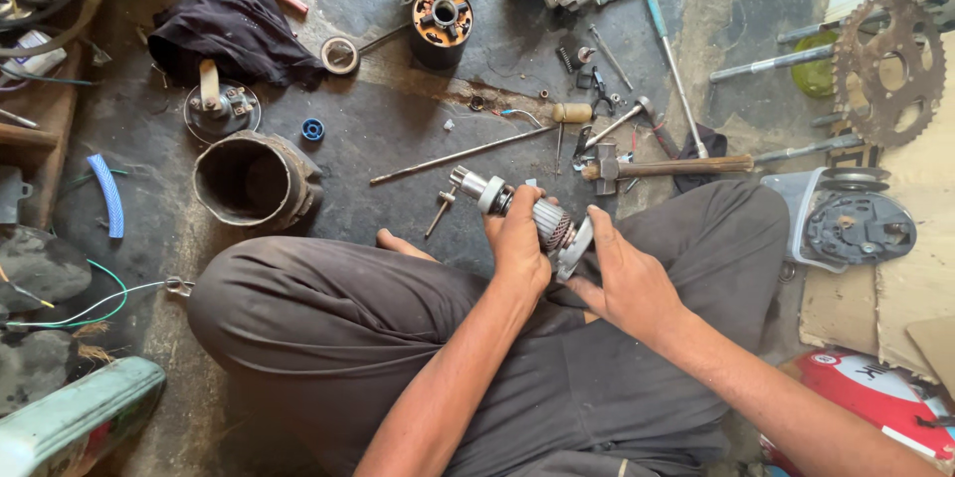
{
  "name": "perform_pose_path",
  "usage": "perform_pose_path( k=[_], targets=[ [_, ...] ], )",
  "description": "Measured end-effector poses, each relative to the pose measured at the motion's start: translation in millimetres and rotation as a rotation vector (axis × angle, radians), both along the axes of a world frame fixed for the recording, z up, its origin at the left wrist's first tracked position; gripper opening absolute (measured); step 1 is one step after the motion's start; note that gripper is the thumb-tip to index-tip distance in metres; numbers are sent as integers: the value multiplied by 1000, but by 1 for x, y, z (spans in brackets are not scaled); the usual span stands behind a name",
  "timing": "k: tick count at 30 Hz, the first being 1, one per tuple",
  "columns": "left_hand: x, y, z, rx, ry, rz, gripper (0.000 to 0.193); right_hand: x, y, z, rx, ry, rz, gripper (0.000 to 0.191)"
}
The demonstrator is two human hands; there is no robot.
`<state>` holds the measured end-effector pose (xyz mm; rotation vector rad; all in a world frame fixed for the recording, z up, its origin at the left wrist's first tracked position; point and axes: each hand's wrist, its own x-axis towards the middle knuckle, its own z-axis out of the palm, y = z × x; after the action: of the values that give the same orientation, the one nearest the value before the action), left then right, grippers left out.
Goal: The person sits on the workshop floor and works on a starter motor held on their lap. They scrape the housing with a small tool, tap it with a hammer, fit the armature into the housing, press the parts together by hand, and wipe the assembly with a cloth.
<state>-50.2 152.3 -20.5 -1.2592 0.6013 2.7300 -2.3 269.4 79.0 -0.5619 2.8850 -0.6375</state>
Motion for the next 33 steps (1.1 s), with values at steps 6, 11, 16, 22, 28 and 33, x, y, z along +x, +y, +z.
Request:
perform_pose_path(
  k=[6, 11, 16, 22, 28, 33],
  targets=[
    [0, -11, 2, 48, 90, -71, 11, -4, 0, -1, -546, -558, -344, 63],
    [-3, -15, 9, 90, 129, -81, 8, -25, 23, -19, -1224, -1482, -852, 69],
    [-9, -21, 9, 108, 119, -63, 9, -19, 29, -32, -1251, -1475, -712, 77],
    [-16, -27, 4, 201, 68, -74, 7, 1, 18, 8, -311, -280, -267, 99],
    [-9, -14, 9, 153, 37, -75, 8, -2, 0, 26, 121, 248, 184, 96],
    [-3, -14, 15, 104, 95, -25, 13, 0, -9, 17, -81, 73, 39, 89]
  ],
)
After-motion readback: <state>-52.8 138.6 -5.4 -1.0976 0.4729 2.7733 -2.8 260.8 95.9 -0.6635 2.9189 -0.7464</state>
